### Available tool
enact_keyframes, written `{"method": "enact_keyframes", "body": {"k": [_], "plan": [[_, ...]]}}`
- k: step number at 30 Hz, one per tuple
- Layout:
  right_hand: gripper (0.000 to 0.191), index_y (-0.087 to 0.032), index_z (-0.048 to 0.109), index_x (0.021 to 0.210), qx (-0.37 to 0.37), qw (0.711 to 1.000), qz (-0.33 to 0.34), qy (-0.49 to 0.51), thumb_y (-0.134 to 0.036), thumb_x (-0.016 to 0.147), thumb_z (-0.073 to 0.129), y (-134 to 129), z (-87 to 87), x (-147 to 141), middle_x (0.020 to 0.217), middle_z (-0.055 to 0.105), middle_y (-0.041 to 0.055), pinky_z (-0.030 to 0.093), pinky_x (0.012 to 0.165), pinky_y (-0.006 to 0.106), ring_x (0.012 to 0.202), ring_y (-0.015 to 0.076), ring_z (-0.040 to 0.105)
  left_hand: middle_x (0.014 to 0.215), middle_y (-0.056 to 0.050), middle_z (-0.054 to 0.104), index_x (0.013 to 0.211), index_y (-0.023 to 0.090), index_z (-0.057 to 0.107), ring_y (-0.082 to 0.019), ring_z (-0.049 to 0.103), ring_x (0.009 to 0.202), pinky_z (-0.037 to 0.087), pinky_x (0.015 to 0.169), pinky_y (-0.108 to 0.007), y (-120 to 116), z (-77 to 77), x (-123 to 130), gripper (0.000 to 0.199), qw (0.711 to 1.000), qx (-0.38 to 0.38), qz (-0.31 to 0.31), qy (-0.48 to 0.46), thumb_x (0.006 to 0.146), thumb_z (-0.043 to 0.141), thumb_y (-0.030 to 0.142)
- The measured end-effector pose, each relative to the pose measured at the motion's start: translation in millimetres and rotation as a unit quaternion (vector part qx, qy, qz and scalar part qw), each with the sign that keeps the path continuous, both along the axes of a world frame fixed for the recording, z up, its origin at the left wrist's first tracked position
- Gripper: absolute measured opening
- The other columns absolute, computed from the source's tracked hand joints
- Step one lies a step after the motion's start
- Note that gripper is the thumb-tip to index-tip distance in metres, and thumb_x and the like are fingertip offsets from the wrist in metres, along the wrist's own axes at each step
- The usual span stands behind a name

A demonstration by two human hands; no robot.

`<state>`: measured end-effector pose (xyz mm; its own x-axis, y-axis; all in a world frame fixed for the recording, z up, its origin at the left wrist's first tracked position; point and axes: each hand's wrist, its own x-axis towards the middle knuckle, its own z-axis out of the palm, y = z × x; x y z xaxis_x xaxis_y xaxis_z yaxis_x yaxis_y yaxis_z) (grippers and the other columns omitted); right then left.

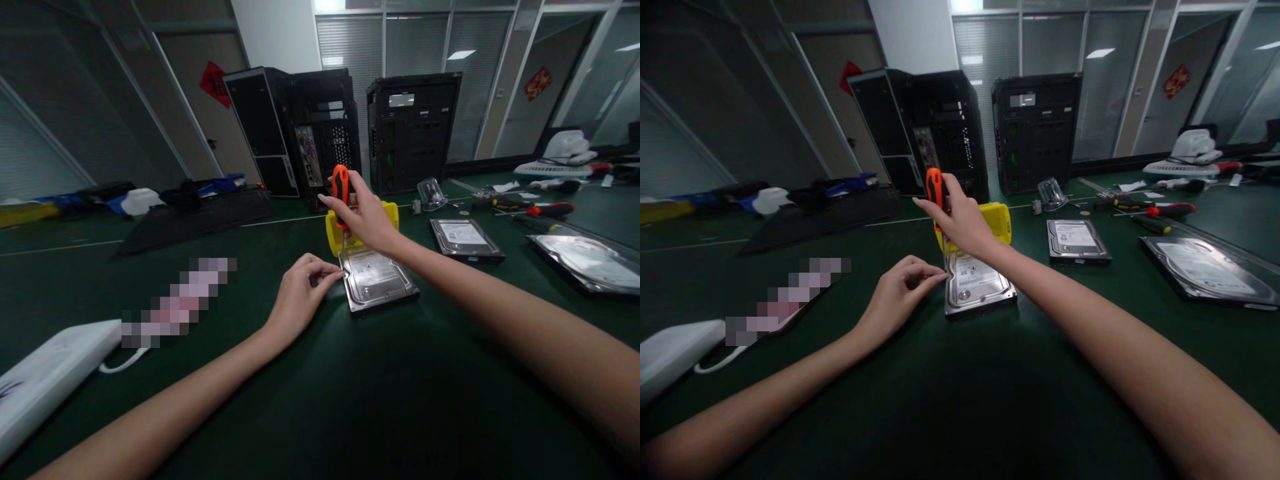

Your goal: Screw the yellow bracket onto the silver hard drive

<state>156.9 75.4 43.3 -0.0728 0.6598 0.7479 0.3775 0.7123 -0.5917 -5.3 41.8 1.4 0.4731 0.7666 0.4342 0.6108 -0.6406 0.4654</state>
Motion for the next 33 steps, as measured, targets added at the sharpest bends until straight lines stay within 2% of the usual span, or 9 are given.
{"method": "enact_keyframes", "body": {"k": [4, 9, 15, 27, 29, 33], "plan": [[0.034, -0.021, 0.036, 0.104, 0.008, 1.0, -0.005, -0.001, -0.044, 0.08, 0.043, -0.6, 0.4, -0.6, 0.065, 0.052, -0.0012, 0.043, 0.047, 0.025, 0.05, 0.0112, 0.051, 0.083, -0.003, 0.054, 0.088, 0.019, 0.064, -0.015, 0.051, 0.073, 0.041, 0.062, -0.027, 0.2, 0.2, 0.1, 0.026, 1.0, 0.002, 0.001, 0.002, 0.081, 0.048, 0.039], [0.038, -0.021, 0.035, 0.108, 0.001, 1.0, 0.002, -0.002, -0.045, 0.08, 0.043, -1.6, 0.7, -1.2, 0.077, 0.057, 0.0024, 0.046, 0.053, 0.027, 0.059, 0.0129, 0.055, 0.083, -0.003, 0.054, 0.088, 0.02, 0.064, -0.015, 0.051, 0.072, 0.041, 0.061, -0.027, -0.8, 1.0, 0.2, 0.025, 1.0, -0.003, 0.004, 0.002, 0.081, 0.048, 0.038], [0.036, -0.021, 0.035, 0.107, 0.003, 1.0, -0.002, -0.007, -0.044, 0.08, 0.042, -1.3, 0.3, -0.9, 0.073, 0.055, 0.0011, 0.045, 0.051, 0.026, 0.055, 0.012, 0.053, 0.084, -0.003, 0.054, 0.088, 0.02, 0.064, -0.015, 0.051, 0.072, 0.041, 0.06, -0.026, -1.3, 0.5, 1.0, 0.026, 1.0, -0.003, 0.006, 0.0, 0.08, 0.048, 0.038], [0.037, -0.022, 0.035, 0.11, -0.003, 1.0, 0.024, -0.003, -0.042, 0.08, 0.044, -3.0, 2.1, -1.1, 0.077, 0.055, 0.0016, 0.049, 0.058, 0.028, 0.063, 0.0131, 0.056, 0.084, -0.004, 0.057, 0.09, 0.021, 0.065, -0.016, 0.052, 0.073, 0.041, 0.061, -0.027, 2.0, -0.1, -0.9, 0.029, 1.0, -0.026, 0.004, -0.007, 0.078, 0.05, 0.042], [0.038, -0.022, 0.035, 0.111, -0.004, 1.0, 0.027, -0.006, -0.042, 0.08, 0.044, -3.7, 2.2, -1.3, 0.079, 0.056, 0.002, 0.049, 0.058, 0.028, 0.064, 0.0132, 0.057, 0.084, -0.004, 0.058, 0.089, 0.02, 0.066, -0.016, 0.053, 0.074, 0.041, 0.062, -0.028, 3.4, -1.2, -1.3, 0.029, 0.999, -0.041, 0.002, -0.017, 0.078, 0.05, 0.042], [0.038, -0.022, 0.034, 0.112, -0.001, 0.999, 0.035, -0.016, -0.041, 0.08, 0.044, -3.8, 2.5, -1.6, 0.082, 0.056, 0.0025, 0.049, 0.059, 0.028, 0.066, 0.0137, 0.057, 0.089, -0.005, 0.061, 0.092, 0.019, 0.065, -0.018, 0.055, 0.082, 0.043, 0.07, -0.029, 6.9, -2.9, -2.3, 0.032, 0.991, -0.116, 0.001, -0.061, 0.078, 0.048, 0.043]]}}
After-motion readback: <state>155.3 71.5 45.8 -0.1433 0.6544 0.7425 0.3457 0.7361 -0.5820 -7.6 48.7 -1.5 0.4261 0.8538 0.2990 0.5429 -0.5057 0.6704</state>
